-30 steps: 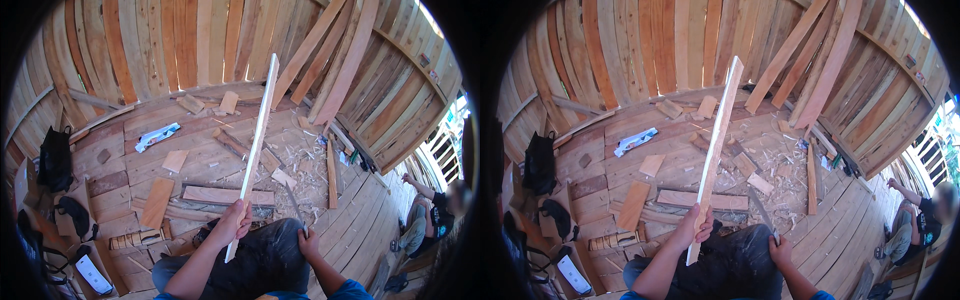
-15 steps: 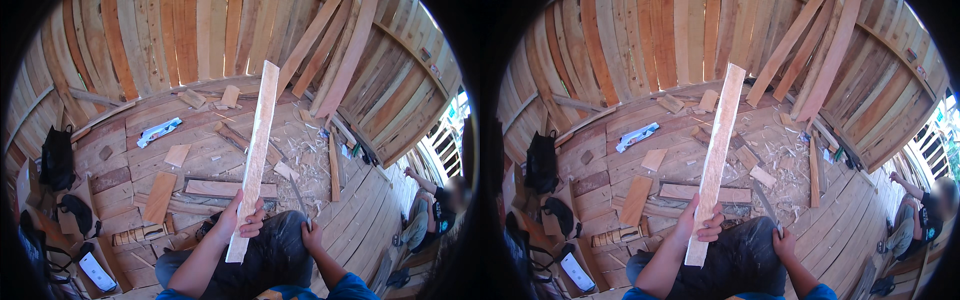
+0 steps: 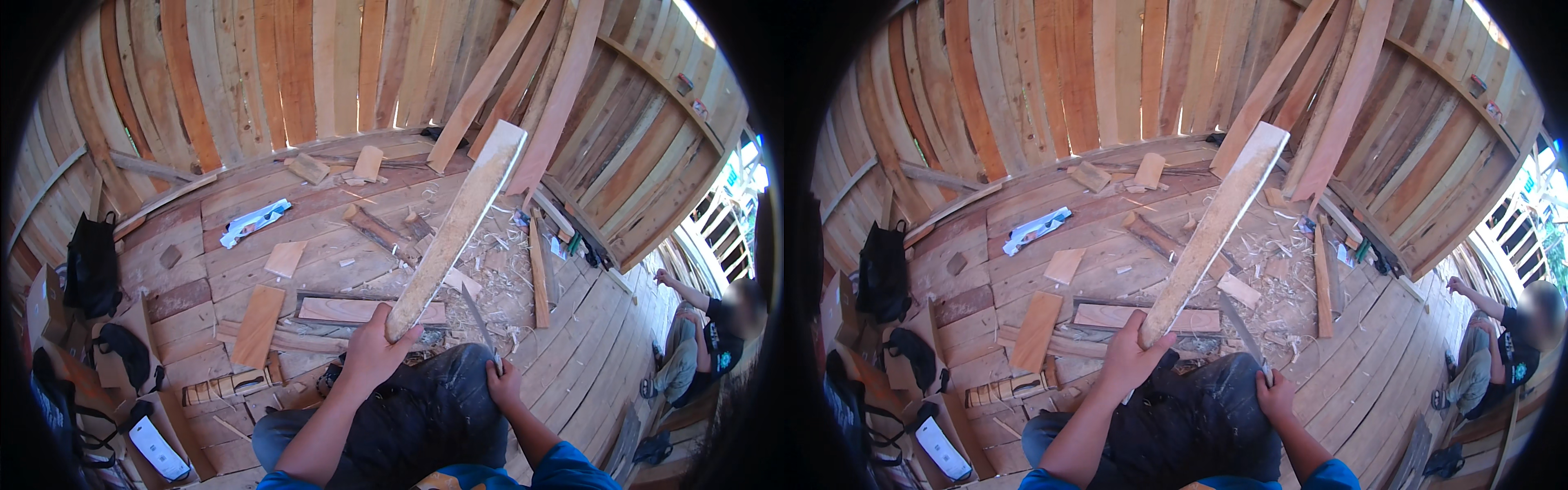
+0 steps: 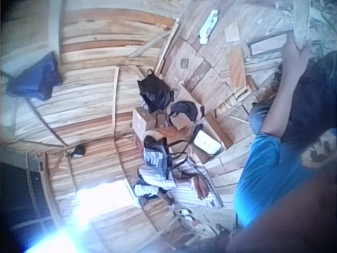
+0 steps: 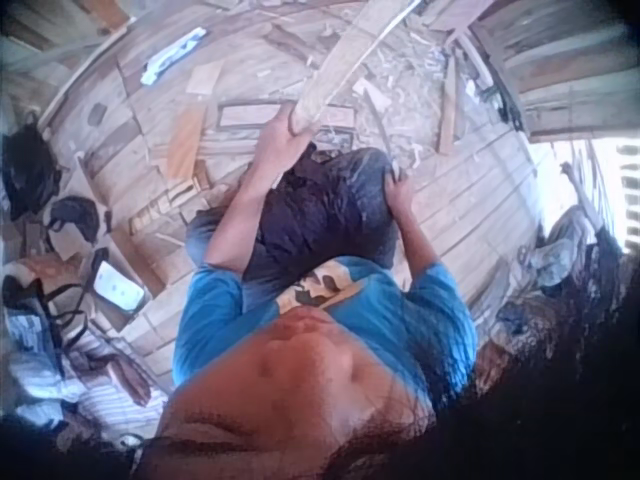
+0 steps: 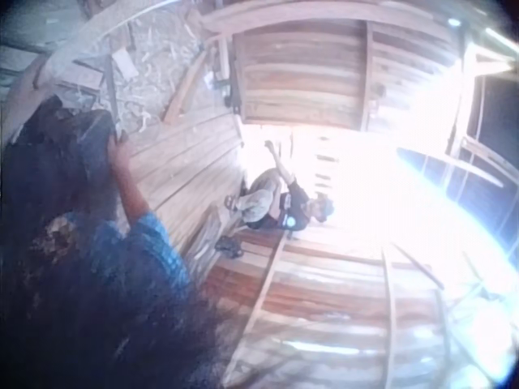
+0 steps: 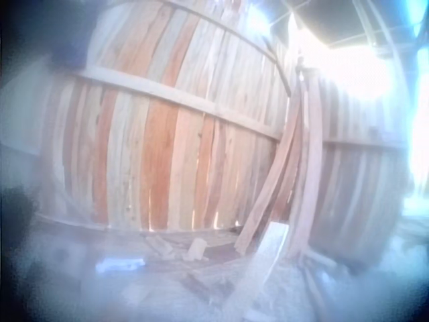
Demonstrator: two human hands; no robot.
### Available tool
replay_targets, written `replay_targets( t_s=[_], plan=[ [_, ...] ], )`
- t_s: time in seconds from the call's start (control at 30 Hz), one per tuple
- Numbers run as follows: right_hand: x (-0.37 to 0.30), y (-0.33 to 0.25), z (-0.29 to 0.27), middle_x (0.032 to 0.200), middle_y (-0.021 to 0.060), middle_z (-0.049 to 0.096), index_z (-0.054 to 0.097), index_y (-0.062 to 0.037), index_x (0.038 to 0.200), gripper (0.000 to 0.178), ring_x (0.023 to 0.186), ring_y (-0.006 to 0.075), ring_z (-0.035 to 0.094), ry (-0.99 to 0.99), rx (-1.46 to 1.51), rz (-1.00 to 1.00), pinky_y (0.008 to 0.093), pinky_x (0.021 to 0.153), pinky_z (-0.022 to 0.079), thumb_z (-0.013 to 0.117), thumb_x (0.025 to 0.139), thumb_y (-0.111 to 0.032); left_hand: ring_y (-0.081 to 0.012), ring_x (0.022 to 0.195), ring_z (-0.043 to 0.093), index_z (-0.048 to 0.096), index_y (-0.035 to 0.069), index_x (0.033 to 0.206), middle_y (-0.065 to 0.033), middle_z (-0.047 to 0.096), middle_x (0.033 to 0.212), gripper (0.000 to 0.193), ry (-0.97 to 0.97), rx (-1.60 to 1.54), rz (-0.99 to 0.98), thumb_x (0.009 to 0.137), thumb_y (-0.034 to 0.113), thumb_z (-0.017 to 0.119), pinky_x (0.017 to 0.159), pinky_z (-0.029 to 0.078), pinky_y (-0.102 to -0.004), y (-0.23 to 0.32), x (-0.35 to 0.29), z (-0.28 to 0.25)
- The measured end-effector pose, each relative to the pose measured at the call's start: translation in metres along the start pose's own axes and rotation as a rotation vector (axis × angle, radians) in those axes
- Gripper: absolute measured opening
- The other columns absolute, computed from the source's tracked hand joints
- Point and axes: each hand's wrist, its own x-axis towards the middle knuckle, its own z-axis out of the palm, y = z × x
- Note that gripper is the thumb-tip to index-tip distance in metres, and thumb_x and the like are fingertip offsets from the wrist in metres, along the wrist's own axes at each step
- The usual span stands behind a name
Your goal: The person saws through pieces of wood by hand while sitting on a wooden floor, handling a long piece and then a smaller strip.
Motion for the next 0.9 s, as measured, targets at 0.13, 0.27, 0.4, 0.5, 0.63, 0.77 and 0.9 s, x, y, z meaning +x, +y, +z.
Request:
replay_targets(
  t_s=[0.13, 0.27, 0.4, 0.5, 0.63, 0.77, 0.9],
  plan=[
    [0.000, -0.003, -0.002, 0.064, 0.0254, 0.058, 0.061, 0.0015, 0.079, 0.036, 0.063, 0.0444, 0.060, -0.006, 0.005, 0.009, 0.0497, 0.055, 0.043, 0.063, 0.086, -0.033, -0.0387, 0.076, 0.066, 0.052, 0.005, 0.104, -0.0197, 0.065, 0.075, 0.043, 0.041, 0.354, -0.003, 0.079, 0.032, 0.074, 0.066, 0.050, -0.0446, 0.000, 0.000, -0.001],
    [-0.001, -0.006, -0.002, 0.064, 0.0257, 0.057, 0.060, 0.0016, 0.080, 0.036, 0.063, 0.0443, 0.059, 0.017, 0.007, -0.013, 0.0494, 0.055, 0.042, 0.063, 0.086, -0.033, -0.0422, 0.076, 0.064, 0.053, 0.006, 0.103, -0.0195, 0.065, 0.074, 0.042, 0.052, 0.380, 0.000, 0.076, 0.030, 0.075, 0.066, 0.050, -0.0488, -0.005, 0.001, -0.002],
    [-0.001, -0.005, -0.003, 0.064, 0.0248, 0.057, 0.060, 0.0015, 0.078, 0.034, 0.061, 0.0420, 0.059, -0.002, -0.009, 0.019, 0.0473, 0.055, 0.042, 0.063, 0.086, -0.032, -0.0421, 0.078, 0.064, 0.053, 0.005, 0.104, -0.0206, 0.065, 0.077, 0.042, 0.042, 0.355, 0.000, 0.076, 0.027, 0.075, 0.067, 0.051, -0.0481, -0.006, 0.001, -0.001],
    [-0.001, -0.010, -0.005, 0.064, 0.0231, 0.058, 0.060, 0.0012, 0.077, 0.033, 0.059, 0.0382, 0.060, -0.019, -0.026, 0.036, 0.0442, 0.055, 0.042, 0.063, 0.086, -0.030, -0.0355, 0.069, 0.066, 0.054, 0.005, 0.104, -0.0181, 0.066, 0.077, 0.038, 0.051, 0.257, 0.091, 0.078, 0.025, 0.074, 0.061, 0.051, -0.0423, -0.012, 0.002, -0.002],
    [-0.001, -0.007, -0.003, 0.061, 0.0236, 0.056, 0.059, 0.0012, 0.076, 0.034, 0.058, 0.0408, 0.059, 0.025, -0.009, -0.012, 0.0463, 0.053, 0.042, 0.064, 0.086, -0.031, -0.0161, 0.048, 0.058, 0.055, 0.005, 0.104, -0.0088, 0.062, 0.073, 0.032, -0.163, -0.236, -0.162, 0.083, 0.023, 0.071, 0.044, 0.045, -0.0281, 0.000, -0.001, -0.004],
    [-0.003, -0.010, -0.002, 0.061, 0.0238, 0.056, 0.059, 0.0007, 0.075, 0.034, 0.058, 0.0419, 0.058, 0.022, 0.015, 0.006, 0.0474, 0.052, 0.041, 0.064, 0.085, -0.032, -0.0065, 0.041, 0.044, 0.055, 0.004, 0.105, 0.0007, 0.051, 0.062, 0.030, -0.220, -0.321, -0.179, 0.086, 0.023, 0.069, 0.038, 0.035, -0.0228, -0.008, -0.002, 0.001],
    [-0.001, -0.006, -0.002, 0.061, 0.0233, 0.056, 0.059, 0.0004, 0.075, 0.035, 0.058, 0.0417, 0.058, 0.028, -0.014, -0.023, 0.0476, 0.053, 0.042, 0.065, 0.085, -0.032, -0.0070, 0.043, 0.041, 0.056, 0.003, 0.108, 0.0033, 0.044, 0.059, 0.034, -0.345, -0.372, -0.275, 0.086, 0.026, 0.069, 0.039, 0.034, -0.0245, -0.006, -0.004, 0.000]
  ],
)
